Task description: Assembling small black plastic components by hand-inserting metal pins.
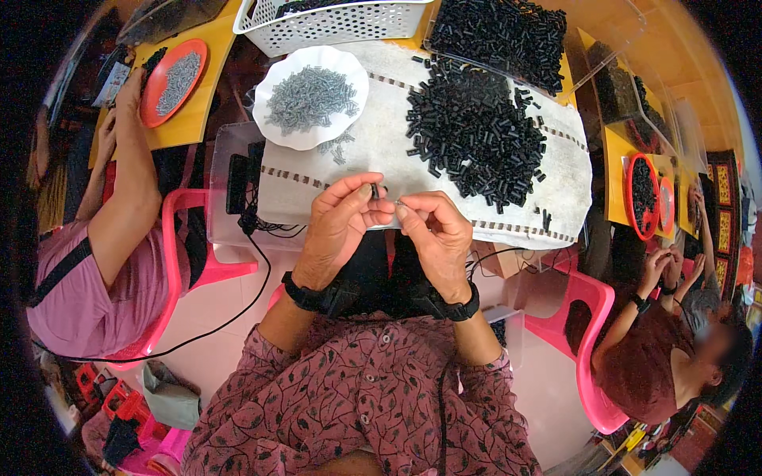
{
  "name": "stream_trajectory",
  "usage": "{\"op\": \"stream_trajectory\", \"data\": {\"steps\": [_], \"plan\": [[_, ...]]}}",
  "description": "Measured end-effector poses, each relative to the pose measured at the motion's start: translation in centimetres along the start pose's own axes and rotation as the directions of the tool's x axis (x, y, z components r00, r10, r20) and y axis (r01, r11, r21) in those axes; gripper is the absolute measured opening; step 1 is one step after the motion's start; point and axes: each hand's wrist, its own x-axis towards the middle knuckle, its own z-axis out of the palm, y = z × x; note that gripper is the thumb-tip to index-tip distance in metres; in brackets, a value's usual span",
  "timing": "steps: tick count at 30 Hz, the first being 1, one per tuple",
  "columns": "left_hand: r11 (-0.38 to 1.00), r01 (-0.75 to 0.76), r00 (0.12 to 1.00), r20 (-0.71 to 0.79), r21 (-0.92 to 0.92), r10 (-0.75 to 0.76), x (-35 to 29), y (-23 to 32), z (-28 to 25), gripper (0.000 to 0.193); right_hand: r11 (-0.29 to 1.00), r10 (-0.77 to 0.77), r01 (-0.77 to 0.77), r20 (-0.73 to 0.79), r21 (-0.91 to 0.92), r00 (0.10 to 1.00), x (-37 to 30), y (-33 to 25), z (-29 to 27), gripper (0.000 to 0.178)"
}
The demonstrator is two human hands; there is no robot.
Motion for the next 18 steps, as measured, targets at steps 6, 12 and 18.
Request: {"op": "stream_trajectory", "data": {"steps": [6,12,18], "plan": [[1.000,-0.017,1.000,0.006,0.002,0.017,0.07,0.08,0.28,0.025,0.996,-0.064,0.064,-0.002,-0.065,0.998,0.12,-0.10,0.15,0.010],[1.000,0.003,0.999,0.044,-0.018,-0.003,-0.04,-0.19,-0.05,0.025,0.983,-0.125,0.127,0.023,-0.135,0.992,0.45,-0.33,0.10,0.011],[0.997,-0.019,0.999,0.037,0.068,0.016,0.01,-0.43,-0.12,0.024,0.972,-0.157,0.161,0.039,-0.173,0.987,0.57,-0.23,0.19,0.011]]}}
